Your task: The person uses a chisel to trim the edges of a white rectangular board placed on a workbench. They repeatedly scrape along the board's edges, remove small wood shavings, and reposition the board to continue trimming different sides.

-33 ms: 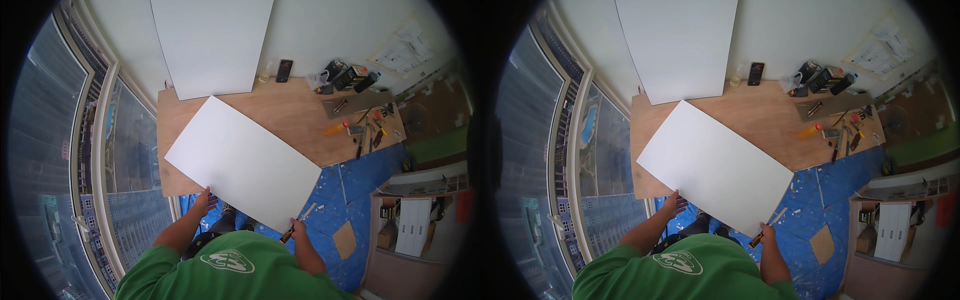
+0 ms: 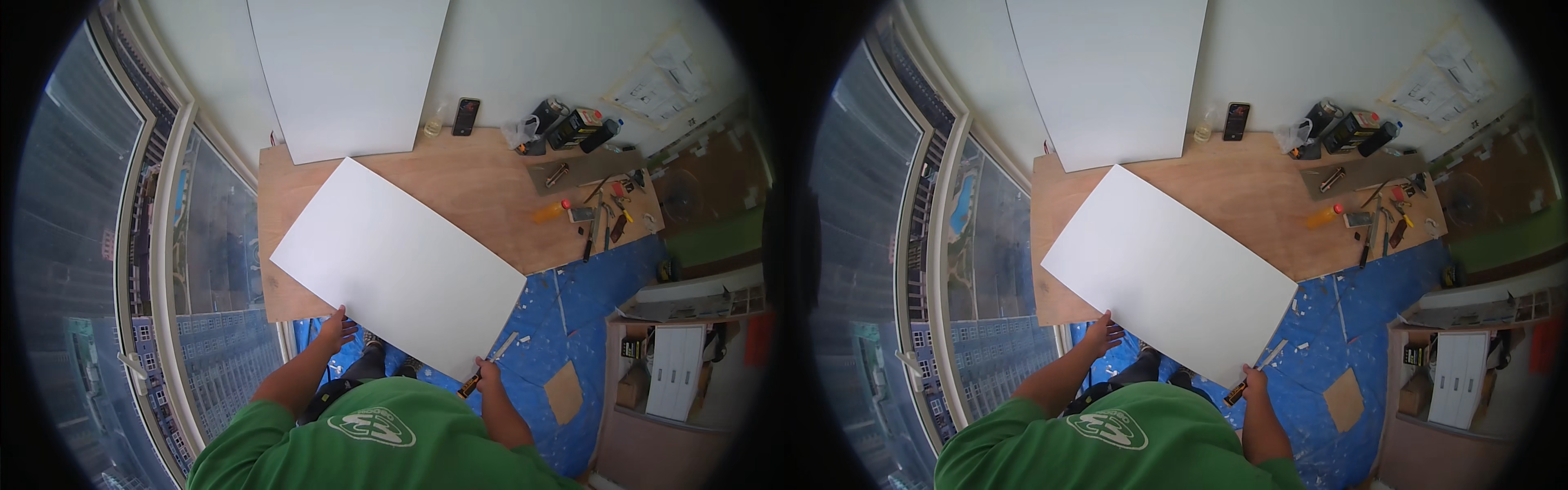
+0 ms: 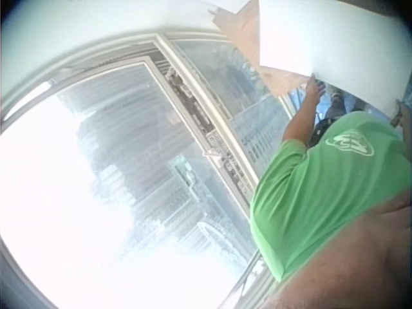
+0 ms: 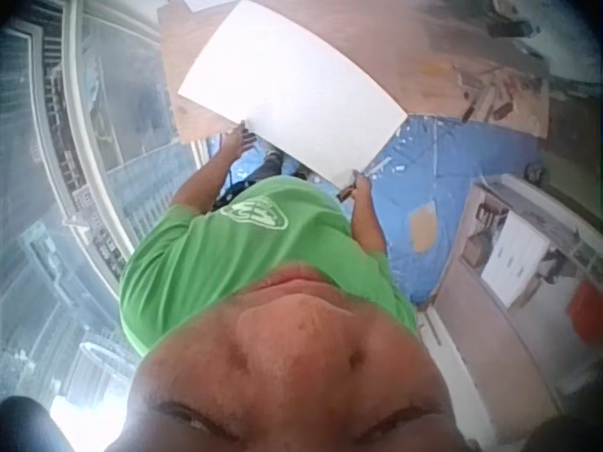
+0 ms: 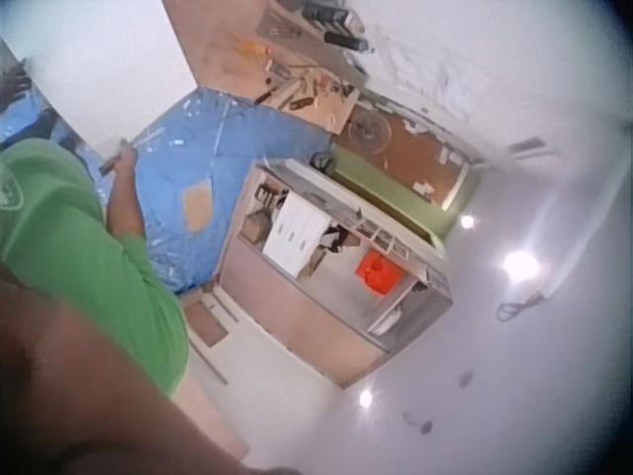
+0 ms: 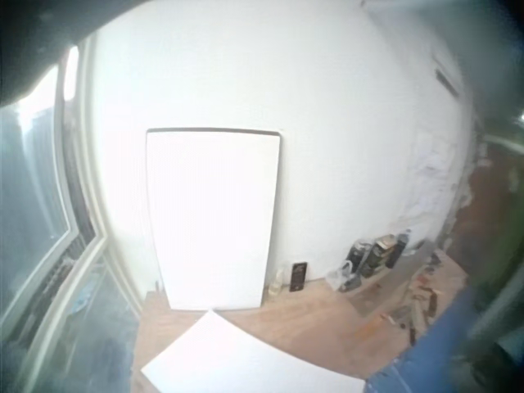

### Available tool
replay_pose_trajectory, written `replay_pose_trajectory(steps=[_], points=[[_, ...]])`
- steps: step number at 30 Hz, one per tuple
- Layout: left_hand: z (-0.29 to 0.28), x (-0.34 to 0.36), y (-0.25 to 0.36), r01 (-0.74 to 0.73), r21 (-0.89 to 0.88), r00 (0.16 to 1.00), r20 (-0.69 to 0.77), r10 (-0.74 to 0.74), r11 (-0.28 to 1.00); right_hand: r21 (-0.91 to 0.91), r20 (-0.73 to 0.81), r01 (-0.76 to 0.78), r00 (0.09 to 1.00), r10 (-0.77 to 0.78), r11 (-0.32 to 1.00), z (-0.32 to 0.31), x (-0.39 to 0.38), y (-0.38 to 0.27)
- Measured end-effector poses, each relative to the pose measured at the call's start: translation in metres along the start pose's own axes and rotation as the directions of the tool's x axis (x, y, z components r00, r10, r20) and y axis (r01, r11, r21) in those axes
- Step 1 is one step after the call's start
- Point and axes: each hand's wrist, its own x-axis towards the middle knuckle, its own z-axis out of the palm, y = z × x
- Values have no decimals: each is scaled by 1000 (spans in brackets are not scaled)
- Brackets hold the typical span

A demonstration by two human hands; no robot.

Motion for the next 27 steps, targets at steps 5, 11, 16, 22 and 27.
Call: replay_pose_trajectory(steps=[5, 11, 16, 22, 27], points=[[12, 14, 12, 22, 29, 999, 37, -23, 999, -28, -40, 48, 998, -49, 998, 10, 10, -3], [25, 28, 4, 20, -26, 999, -32, -21, 999, -11, 1, 80, 997, -80, 997, 6, 13, -3], [18, 25, -5, -52, -25, 998, 21, 53, 998, 82, 69, 74, 994, -79, 994, 0, 29, -2], [10, 18, -16, -50, -49, 997, 61, 53, 998, 55, -25, 64, 998, -63, 996, -7, 31, -10], [2, 11, -14, -53, -19, 994, 90, 55, 998, 80, -40, 61, 997, -58, 995, -3, 17, -10]])
